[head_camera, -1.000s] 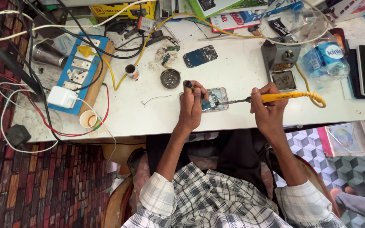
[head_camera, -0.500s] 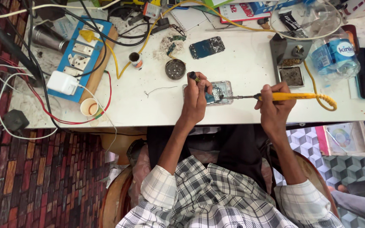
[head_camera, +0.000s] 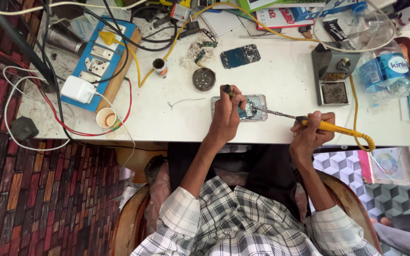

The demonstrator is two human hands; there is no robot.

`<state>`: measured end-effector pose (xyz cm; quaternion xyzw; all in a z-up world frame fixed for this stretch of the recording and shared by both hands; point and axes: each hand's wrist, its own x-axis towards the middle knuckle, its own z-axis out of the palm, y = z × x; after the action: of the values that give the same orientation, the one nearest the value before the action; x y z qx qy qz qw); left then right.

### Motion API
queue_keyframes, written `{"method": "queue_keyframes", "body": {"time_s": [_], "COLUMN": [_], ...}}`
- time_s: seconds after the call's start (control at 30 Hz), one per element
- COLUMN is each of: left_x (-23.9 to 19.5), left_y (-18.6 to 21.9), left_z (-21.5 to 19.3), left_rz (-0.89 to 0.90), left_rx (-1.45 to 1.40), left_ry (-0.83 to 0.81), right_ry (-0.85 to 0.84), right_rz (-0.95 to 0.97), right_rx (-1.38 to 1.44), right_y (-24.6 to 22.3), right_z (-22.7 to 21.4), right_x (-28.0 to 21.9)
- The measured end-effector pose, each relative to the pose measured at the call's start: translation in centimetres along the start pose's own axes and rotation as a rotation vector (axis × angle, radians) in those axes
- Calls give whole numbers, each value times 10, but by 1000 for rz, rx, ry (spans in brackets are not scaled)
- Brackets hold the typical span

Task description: The person uses a soldering iron and a small tool to work on a circuit board placed on a workbench. They repeatedly apply heat and manipulate components on the board throughout the clip.

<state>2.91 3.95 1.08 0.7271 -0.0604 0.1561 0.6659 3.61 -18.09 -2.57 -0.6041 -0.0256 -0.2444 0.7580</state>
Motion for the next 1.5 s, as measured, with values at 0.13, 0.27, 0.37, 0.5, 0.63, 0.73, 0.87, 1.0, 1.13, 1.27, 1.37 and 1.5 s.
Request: {"method": "queue_keyframes", "body": {"time_s": [0.13,0.27,0.37,0.5,0.63,0.73,0.87,1.0,1.13,1.27,1.37,1.5], "left_x": [2,2,1,2,0,0,-1,0,0,1,0,-1], "left_y": [3,5,7,7,3,0,-3,-3,0,3,3,3], "left_z": [-2,0,-1,-1,1,1,2,3,2,2,3,3], "left_rz": [-28,-9,-8,-13,16,55,50,60,26,31,21,51], "left_rx": [-2,0,-18,-4,14,11,15,4,8,24,31,36], "left_ry": [-16,-27,-36,-43,-41,-47,-59,-58,-63,-52,-49,-52], "right_ry": [21,23,13,-16,-20,-26,-24,-39,-52,-62,-74,-52], "right_rz": [9,34,26,5,10,-14,-27,11,-10,-15,-26,-13], "right_rx": [-32,-60,-60,-22,-15,-20,-46,-69,-27,-11,-8,-2], "right_y": [2,1,2,5,6,5,1,-1,0,3,5,9], "right_z": [1,0,1,-2,-5,-2,-1,0,0,-2,-7,-10], "right_x": [-2,-4,-5,-4,-4,-4,-6,-4,-1,-3,-4,-5]}}
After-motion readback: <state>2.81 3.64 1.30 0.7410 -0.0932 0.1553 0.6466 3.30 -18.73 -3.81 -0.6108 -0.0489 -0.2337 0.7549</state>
